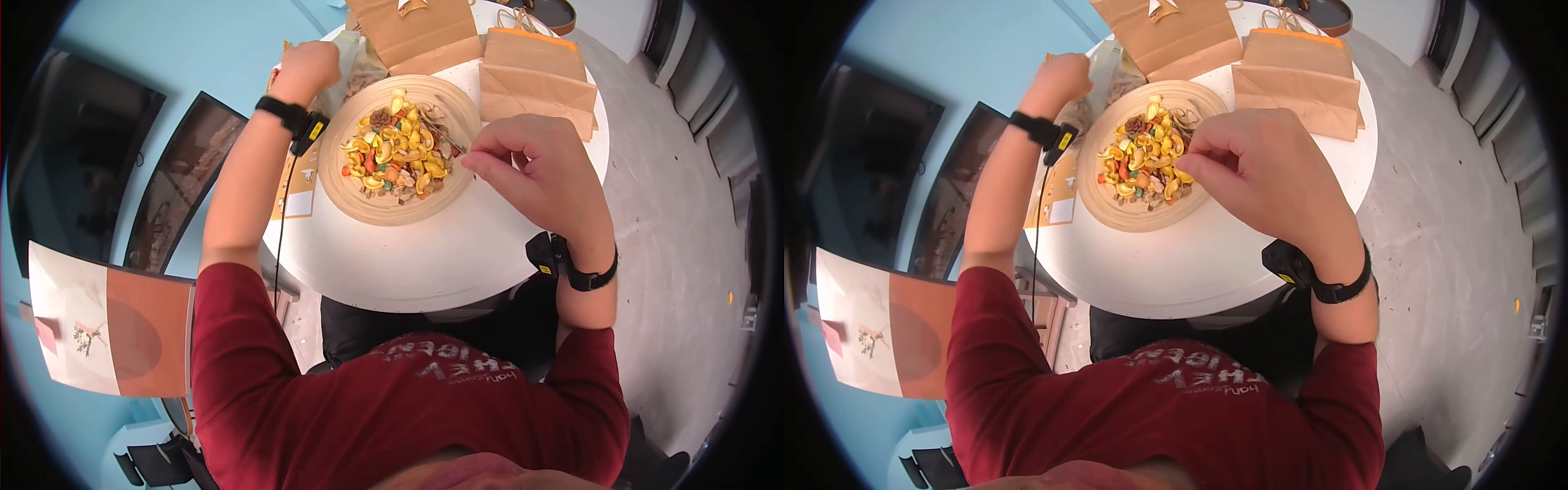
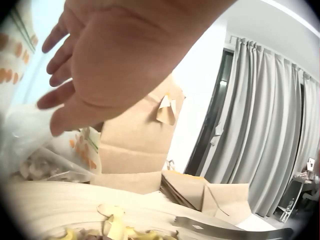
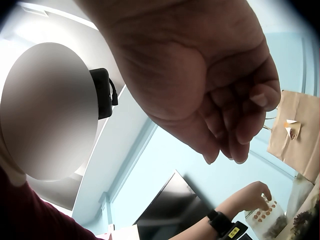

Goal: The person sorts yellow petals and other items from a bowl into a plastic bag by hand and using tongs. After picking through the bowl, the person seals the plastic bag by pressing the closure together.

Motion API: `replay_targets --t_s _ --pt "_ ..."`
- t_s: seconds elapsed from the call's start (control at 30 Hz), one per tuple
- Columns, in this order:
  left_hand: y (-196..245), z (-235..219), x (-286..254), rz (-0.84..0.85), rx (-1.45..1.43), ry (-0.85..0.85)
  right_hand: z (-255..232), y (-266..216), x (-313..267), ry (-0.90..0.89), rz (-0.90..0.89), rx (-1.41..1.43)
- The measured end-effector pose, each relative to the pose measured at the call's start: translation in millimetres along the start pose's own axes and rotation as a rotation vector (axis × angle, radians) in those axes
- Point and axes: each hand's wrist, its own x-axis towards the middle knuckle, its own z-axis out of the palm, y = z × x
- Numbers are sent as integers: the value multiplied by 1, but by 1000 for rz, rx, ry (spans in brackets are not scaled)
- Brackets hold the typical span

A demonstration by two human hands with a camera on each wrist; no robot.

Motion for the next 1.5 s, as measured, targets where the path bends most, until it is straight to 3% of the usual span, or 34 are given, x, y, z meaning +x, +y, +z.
replay_targets --t_s 0.1,0.2,0.33,0.4,0.47,0.53,0.6,0.67,0.7,0.73,0.8,0.9,1.0,1.1,1.23,1.33,1.5 --pt "8 23 45 169 -64 -231 -2 1 -1 -17 -24 -5" --pt "6 48 63 221 -253 -190 -5 1 -1 -23 -53 4" --pt "-5 60 72 -76 -270 73 -8 2 -1 -60 -42 25" --pt "-19 35 61 -208 -322 260 -5 10 -1 -53 -84 8" --pt "-49 22 60 -235 -356 405 -4 13 1 -58 -76 5" --pt "-70 5 38 -249 -449 640 -1 16 3 -67 -71 5" --pt "-86 -21 -1 -245 -707 683 2 18 4 -77 -63 8" --pt "-96 -33 -46 -198 -616 902 3 13 6 -96 -26 1" --pt "-84 -47 -80 -264 -863 844 2 10 7 -105 -6 -3" --pt "-86 -46 -101 -225 -799 928 3 8 7 -109 -2 -2" --pt "-79 -50 -147 -249 -944 979 5 7 8 -117 4 1" --pt "-80 -47 -201 -260 -604 1082 9 4 9 -126 0 -16" --pt "-71 -37 -242 -229 -254 1091 15 3 10 -134 -16 -35" --pt "-61 -2 -269 -92 4 1065 22 5 9 -148 -42 -36" --pt "-9 55 -287 -27 -250 834 29 10 8 -228 -60 -75" --pt "24 53 -293 123 -503 669 34 10 6 -232 -77 -69" --pt "36 34 -299 198 -757 729 39 9 4 -242 -91 -61"
